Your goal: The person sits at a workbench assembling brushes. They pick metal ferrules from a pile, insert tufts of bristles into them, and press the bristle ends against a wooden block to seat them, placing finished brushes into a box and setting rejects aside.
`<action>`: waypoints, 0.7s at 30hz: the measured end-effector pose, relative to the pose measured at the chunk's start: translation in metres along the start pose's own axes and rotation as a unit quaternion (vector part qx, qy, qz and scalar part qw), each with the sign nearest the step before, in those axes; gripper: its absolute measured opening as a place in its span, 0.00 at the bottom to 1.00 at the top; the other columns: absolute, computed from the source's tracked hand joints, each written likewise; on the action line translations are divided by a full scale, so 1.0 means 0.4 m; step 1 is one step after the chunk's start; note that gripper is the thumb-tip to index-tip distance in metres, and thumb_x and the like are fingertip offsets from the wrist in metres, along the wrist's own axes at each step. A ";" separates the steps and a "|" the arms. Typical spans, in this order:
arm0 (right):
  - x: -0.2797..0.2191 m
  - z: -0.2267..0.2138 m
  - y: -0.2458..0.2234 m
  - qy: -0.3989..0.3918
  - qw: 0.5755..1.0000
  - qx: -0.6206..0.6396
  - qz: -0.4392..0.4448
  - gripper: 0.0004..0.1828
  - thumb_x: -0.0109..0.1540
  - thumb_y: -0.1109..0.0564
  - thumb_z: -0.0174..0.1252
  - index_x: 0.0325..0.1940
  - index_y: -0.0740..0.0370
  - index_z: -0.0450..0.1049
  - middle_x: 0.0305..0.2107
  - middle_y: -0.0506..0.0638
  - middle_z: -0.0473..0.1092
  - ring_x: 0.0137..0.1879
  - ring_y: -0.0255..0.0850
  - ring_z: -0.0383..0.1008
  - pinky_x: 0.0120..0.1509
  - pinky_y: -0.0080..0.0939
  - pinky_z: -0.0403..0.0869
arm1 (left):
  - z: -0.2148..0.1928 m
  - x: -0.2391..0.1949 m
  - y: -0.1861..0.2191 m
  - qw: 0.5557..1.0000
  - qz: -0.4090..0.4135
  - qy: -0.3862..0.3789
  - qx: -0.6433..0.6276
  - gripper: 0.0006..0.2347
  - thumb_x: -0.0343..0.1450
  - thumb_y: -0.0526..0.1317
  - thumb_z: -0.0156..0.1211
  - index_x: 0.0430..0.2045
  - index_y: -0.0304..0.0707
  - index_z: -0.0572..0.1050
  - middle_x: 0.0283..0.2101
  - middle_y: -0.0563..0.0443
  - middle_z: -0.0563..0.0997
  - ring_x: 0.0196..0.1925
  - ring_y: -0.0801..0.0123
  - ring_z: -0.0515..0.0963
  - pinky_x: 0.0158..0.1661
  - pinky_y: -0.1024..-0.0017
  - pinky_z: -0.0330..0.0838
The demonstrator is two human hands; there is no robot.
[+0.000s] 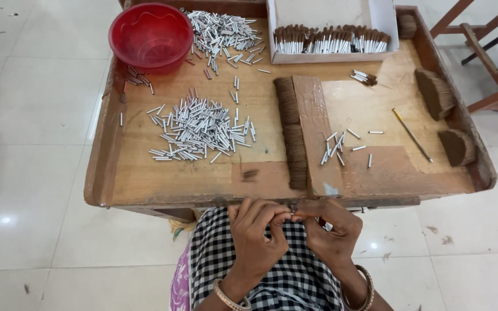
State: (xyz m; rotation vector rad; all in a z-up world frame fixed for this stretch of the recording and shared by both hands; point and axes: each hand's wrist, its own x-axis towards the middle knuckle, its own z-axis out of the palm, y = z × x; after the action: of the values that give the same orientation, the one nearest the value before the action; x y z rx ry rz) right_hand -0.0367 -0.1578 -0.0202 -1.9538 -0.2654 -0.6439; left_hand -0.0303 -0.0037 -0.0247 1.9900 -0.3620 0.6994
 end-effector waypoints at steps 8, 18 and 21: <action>0.023 -0.032 -0.041 -0.029 0.999 -0.032 0.005 0.17 0.49 0.74 0.66 0.41 0.66 0.81 0.33 0.50 0.81 0.37 0.36 0.77 0.40 0.33 0.75 | 0.007 0.003 0.006 1.000 -0.005 -0.024 0.010 0.04 0.71 0.32 0.63 0.25 0.41 0.78 0.28 0.56 0.78 0.32 0.66 0.71 0.39 0.66 0.56; 0.004 -0.044 -0.029 0.009 0.981 -0.157 -0.113 0.17 0.49 0.76 0.61 0.32 0.56 0.80 0.28 0.43 0.79 0.41 0.37 0.78 0.47 0.36 0.72 | 0.033 -0.044 -0.013 0.997 -0.026 -0.053 -0.044 0.03 0.71 0.32 0.62 0.28 0.42 0.81 0.31 0.56 0.82 0.35 0.68 0.74 0.42 0.68 0.58; 0.059 -0.057 -0.025 0.029 0.967 -0.210 -0.138 0.13 0.54 0.73 0.66 0.34 0.55 0.81 0.34 0.44 0.79 0.55 0.42 0.74 0.61 0.41 0.67 | -0.016 -0.002 -0.008 0.999 -0.016 -0.023 -0.029 0.07 0.74 0.34 0.57 0.44 0.37 0.78 0.44 0.48 0.82 0.47 0.62 0.76 0.52 0.66 0.60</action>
State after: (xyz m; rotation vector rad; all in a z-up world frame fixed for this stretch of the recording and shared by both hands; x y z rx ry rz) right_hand -0.0287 -0.1756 0.0082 -2.3186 -0.3956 -1.0025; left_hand -0.0315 0.0035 -0.0248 1.9545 -0.3722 0.6165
